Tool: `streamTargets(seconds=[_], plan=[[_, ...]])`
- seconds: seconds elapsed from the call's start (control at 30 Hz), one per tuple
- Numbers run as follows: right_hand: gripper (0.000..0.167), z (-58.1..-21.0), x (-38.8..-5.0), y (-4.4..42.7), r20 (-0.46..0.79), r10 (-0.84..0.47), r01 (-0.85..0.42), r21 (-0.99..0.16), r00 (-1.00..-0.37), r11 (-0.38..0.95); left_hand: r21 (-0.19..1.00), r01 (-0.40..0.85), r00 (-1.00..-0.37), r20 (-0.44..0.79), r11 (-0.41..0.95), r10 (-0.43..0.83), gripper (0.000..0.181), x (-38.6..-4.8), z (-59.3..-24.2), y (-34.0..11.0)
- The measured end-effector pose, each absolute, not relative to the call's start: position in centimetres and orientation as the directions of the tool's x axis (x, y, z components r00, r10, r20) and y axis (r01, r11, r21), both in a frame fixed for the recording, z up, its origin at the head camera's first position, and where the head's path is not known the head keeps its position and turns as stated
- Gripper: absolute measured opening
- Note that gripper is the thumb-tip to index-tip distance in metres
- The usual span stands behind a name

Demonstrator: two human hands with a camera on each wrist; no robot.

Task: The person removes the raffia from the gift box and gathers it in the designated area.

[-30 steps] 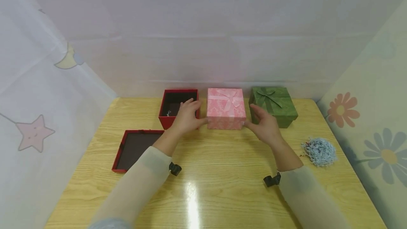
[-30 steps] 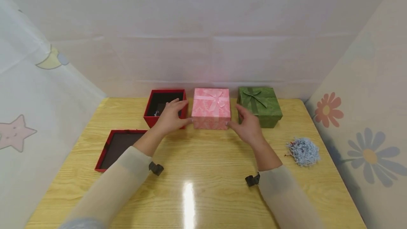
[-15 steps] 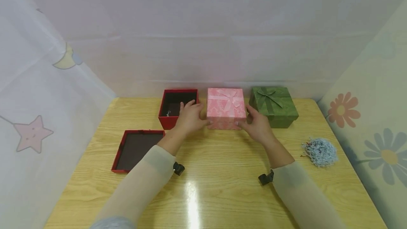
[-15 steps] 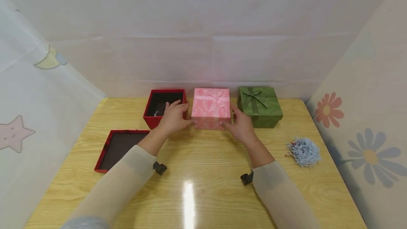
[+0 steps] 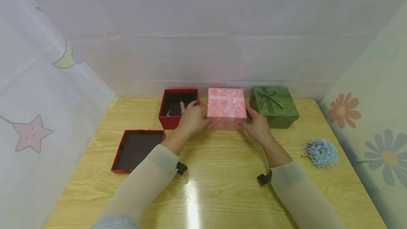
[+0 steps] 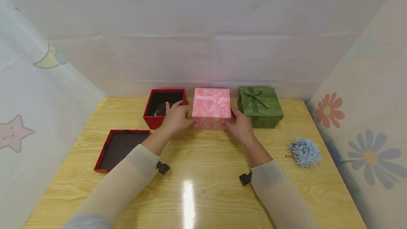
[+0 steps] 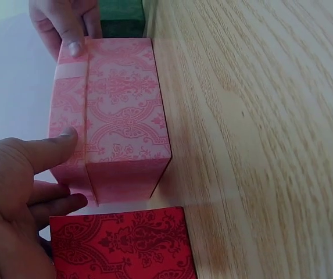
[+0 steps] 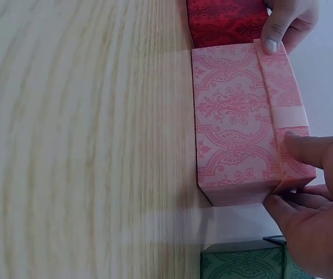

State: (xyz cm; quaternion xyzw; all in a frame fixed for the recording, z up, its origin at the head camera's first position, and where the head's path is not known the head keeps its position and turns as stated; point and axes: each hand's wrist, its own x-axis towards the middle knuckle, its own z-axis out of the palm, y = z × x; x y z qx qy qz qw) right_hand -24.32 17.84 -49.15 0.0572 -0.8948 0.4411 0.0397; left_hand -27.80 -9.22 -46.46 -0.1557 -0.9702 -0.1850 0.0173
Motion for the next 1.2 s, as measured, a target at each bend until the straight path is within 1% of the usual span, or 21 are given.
streamTargets(seconds=[0.23,0.5,0.63,0.83,1.2], plan=[[0.073,-49.1,-24.2,17.6,0.124,-0.053,-0.133,-0.823,-0.991,0.553,0.37,0.296,-0.955,0.084,0.881,0.285,0.06,-27.8,-46.5,-9.1],[0.072,-48.6,-24.4,17.6,0.162,-0.062,-0.171,-0.84,-0.985,0.515,0.378,0.3,-0.954,0.111,0.876,0.279,0.061,-27.8,-46.2,-9.1],[0.073,-48.1,-24.3,17.7,0.178,-0.058,-0.182,-0.842,-0.982,0.507,0.403,0.305,-0.952,0.116,0.863,0.282,0.059,-27.8,-45.9,-9.0],[0.072,-47.2,-24.1,17.7,0.187,-0.052,-0.188,-0.851,-0.981,0.491,0.429,0.314,-0.949,0.136,0.847,0.283,0.05,-27.7,-45.2,-9.0],[0.073,-46.1,-23.9,17.7,0.199,-0.049,-0.196,-0.838,-0.979,0.51,0.568,0.328,-0.945,0.182,0.755,0.273,0.061,-27.9,-44.1,-9.6]])
